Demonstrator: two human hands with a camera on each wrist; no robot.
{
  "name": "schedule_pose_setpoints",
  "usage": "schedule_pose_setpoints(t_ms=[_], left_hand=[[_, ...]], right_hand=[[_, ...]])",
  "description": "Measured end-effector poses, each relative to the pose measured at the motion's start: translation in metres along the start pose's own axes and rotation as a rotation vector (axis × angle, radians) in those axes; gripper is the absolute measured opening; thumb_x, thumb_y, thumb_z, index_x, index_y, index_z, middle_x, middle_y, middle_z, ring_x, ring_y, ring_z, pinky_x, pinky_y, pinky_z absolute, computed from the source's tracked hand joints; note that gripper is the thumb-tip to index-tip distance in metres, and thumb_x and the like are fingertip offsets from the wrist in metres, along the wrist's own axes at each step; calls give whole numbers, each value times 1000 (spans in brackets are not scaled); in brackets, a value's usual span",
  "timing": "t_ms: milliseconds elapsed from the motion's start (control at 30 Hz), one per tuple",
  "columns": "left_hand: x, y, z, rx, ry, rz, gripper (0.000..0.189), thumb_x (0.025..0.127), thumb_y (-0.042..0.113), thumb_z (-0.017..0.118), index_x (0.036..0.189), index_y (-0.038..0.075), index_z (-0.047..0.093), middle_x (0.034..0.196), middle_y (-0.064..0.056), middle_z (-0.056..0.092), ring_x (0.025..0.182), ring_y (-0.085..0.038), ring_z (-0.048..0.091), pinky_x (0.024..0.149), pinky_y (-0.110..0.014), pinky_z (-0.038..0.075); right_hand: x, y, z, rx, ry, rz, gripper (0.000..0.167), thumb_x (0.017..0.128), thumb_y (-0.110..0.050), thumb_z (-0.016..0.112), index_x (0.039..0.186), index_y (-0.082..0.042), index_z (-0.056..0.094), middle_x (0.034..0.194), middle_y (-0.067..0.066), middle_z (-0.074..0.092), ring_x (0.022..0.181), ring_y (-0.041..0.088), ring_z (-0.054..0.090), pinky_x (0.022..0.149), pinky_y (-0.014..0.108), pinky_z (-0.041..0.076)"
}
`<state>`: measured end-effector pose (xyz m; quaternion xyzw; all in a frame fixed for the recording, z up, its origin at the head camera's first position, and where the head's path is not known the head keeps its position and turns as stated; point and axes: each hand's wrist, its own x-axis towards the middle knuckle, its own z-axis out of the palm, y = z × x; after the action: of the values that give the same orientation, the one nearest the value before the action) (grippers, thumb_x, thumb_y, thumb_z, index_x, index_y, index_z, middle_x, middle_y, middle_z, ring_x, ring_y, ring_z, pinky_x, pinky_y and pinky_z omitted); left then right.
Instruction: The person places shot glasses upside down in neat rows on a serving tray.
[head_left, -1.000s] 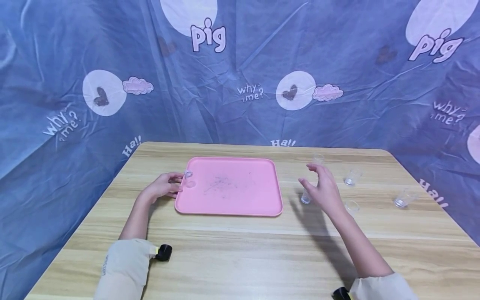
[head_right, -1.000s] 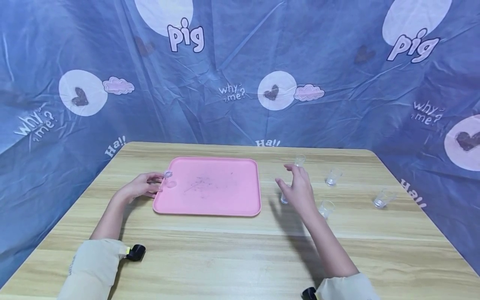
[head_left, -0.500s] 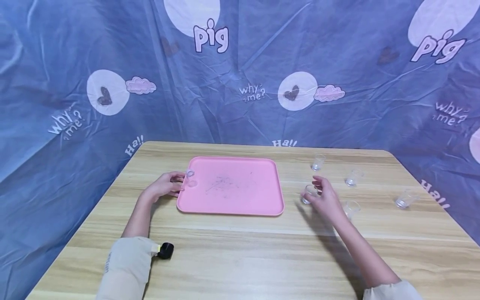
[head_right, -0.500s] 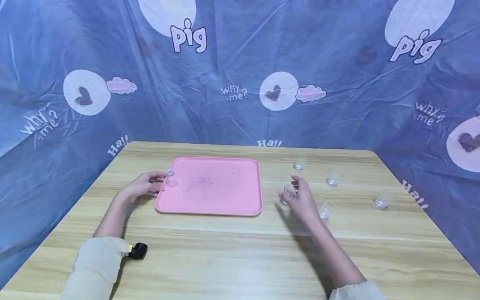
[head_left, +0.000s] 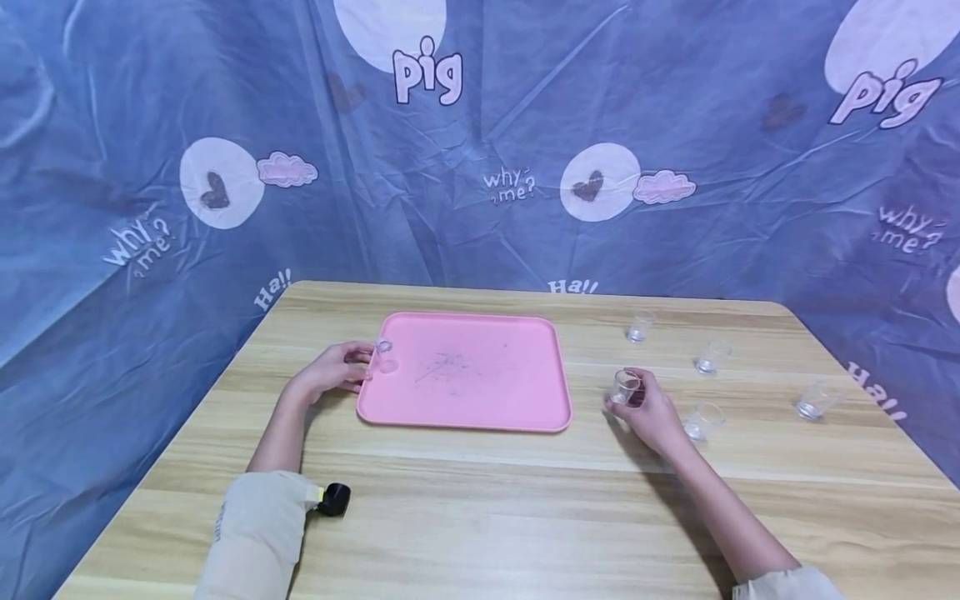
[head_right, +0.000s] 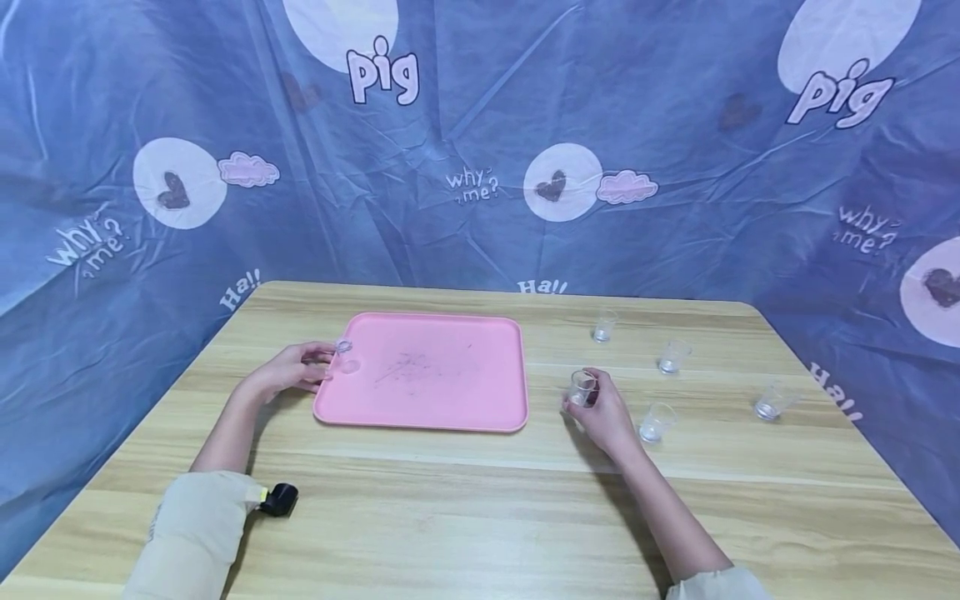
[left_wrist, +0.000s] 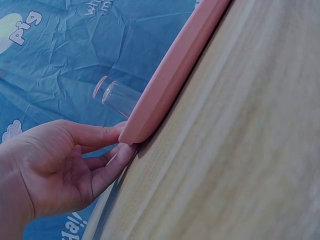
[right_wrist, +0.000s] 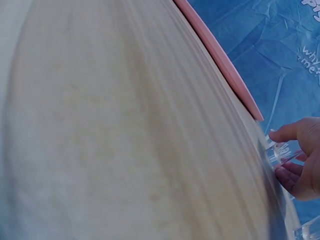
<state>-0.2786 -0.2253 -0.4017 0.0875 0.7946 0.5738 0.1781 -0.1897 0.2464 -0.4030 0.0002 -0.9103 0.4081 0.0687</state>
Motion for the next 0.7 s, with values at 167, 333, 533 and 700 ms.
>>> schedule_pose_setpoints(t_ms=[167, 333, 533, 700], left_hand=[[0, 0, 0, 5, -4, -7, 52, 86, -5, 49, 133, -15, 29, 120, -29, 43, 78, -14, 57, 70, -31, 56], [-5, 7, 1, -3, -16, -9, 52, 86, -7, 48, 133, -16, 29, 120, -31, 41, 78, -16, 57, 71, -32, 55], [-1, -4, -6, -40, -60, 74, 52, 83, 1, 57, 129, -12, 37, 111, -24, 48, 80, -20, 58, 70, -33, 56], [0, -2, -3, -14, -34, 25, 54, 84, -1, 53, 132, -14, 32, 117, -28, 44, 82, -19, 58, 72, -34, 55]], right_hand=[[0, 4, 2, -19, 14, -3, 58, 78, 0, 67, 126, 12, 35, 111, 34, 50, 99, 43, 51, 90, 53, 41], [1, 9, 4, -35, 26, -23, 45, 79, 0, 65, 118, 12, 45, 102, 28, 55, 92, 38, 53, 82, 46, 46], [3, 13, 5, -62, 31, -40, 39, 79, -2, 66, 112, 12, 50, 96, 24, 58, 88, 35, 55, 75, 38, 47], [3, 13, 4, -55, 14, -29, 40, 79, -2, 66, 113, 12, 50, 96, 23, 58, 88, 34, 55, 74, 36, 48]])
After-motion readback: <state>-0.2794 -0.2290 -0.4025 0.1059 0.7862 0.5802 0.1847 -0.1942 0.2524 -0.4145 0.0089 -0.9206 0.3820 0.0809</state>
